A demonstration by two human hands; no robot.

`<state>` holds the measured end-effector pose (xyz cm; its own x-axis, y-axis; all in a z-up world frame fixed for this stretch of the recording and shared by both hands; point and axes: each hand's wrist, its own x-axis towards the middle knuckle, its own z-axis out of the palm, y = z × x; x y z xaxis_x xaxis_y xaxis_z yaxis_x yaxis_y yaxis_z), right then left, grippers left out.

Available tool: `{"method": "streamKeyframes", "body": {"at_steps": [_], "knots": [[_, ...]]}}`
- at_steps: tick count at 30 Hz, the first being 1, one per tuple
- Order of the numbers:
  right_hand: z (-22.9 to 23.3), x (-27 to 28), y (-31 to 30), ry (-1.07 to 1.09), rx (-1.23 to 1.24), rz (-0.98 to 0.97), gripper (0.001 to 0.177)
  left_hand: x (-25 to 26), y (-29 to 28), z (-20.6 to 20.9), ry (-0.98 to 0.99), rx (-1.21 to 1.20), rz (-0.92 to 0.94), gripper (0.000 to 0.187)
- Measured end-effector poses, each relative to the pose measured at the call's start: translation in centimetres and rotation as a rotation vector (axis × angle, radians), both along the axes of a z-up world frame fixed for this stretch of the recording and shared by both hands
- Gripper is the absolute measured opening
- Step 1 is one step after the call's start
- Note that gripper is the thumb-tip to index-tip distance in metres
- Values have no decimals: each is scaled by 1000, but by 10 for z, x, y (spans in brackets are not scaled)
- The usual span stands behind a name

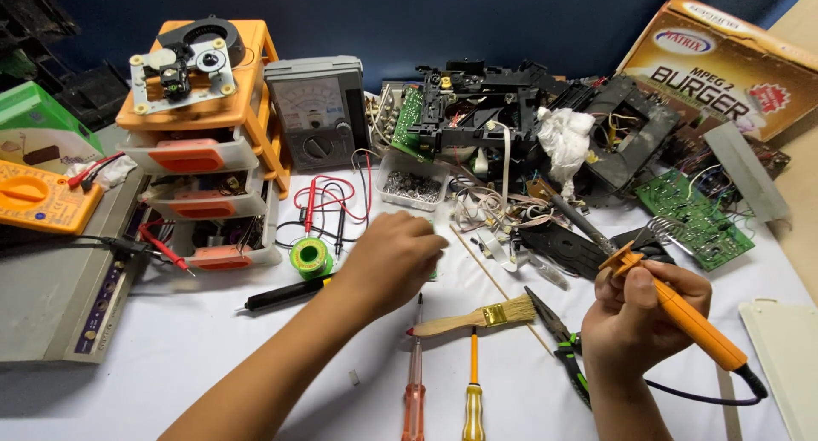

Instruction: Soldering electronic components onto a printed circuit board using a soldering iron and solder wire.

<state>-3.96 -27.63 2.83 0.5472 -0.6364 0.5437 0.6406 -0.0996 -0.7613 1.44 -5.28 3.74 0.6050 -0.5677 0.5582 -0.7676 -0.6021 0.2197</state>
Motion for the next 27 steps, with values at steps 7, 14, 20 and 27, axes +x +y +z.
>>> {"method": "streamKeyframes", "body": {"at_steps": [7,14,20,27], "knots": [[-11,2,-6,-23,-5,-3,14,50,-55,-43,96,396,52,11],[-13,3,-7,-42,-1,4,17,64,-63,-63,99,419,78,11],[-13,1,-8,-61,-27,-23,15,59,-57,-59,71,351,42,13],[-14,0,-6,-53,-49,6,15,-4,-20,-10,291,-104,-9,7]]}}
